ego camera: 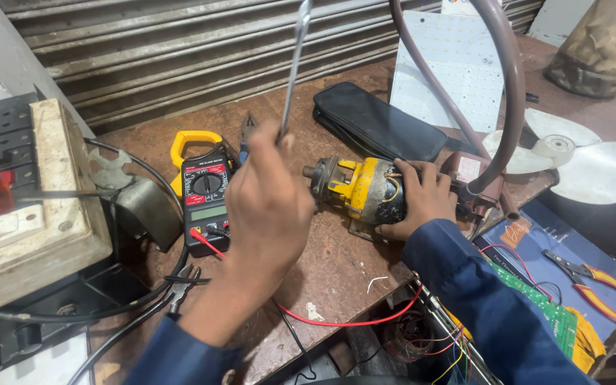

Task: The person works on a yellow power tool housing on a workbench, using a screwdriver to loosen and remove screws and separating the housing halves. They manipulate the tool body, set small screws aside, and reposition the tool while continuing to open it.

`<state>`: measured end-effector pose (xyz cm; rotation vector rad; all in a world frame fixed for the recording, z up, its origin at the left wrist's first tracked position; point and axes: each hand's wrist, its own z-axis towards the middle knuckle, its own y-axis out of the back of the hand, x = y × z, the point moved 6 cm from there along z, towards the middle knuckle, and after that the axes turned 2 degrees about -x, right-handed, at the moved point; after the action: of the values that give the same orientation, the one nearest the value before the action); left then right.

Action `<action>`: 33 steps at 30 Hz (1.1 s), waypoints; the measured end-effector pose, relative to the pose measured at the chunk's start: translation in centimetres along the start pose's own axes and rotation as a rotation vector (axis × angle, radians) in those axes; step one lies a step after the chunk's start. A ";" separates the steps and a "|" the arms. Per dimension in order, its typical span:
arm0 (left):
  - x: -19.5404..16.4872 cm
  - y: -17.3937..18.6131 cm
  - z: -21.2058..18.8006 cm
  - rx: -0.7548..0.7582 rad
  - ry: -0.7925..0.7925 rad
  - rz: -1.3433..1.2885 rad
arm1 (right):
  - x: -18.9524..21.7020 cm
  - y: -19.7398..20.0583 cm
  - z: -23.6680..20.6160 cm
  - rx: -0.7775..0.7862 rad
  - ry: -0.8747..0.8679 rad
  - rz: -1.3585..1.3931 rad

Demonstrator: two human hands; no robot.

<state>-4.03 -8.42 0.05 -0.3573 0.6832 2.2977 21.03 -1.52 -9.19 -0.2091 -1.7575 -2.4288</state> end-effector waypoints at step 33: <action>1.1 -3.4 -2.2 -0.025 0.074 -0.134 | -1.0 0.6 -0.2 -0.077 0.023 0.091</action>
<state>-2.29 -7.01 -3.49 -0.4878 0.6473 2.1766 22.06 -1.84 -8.91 -0.2621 -1.6109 -2.4264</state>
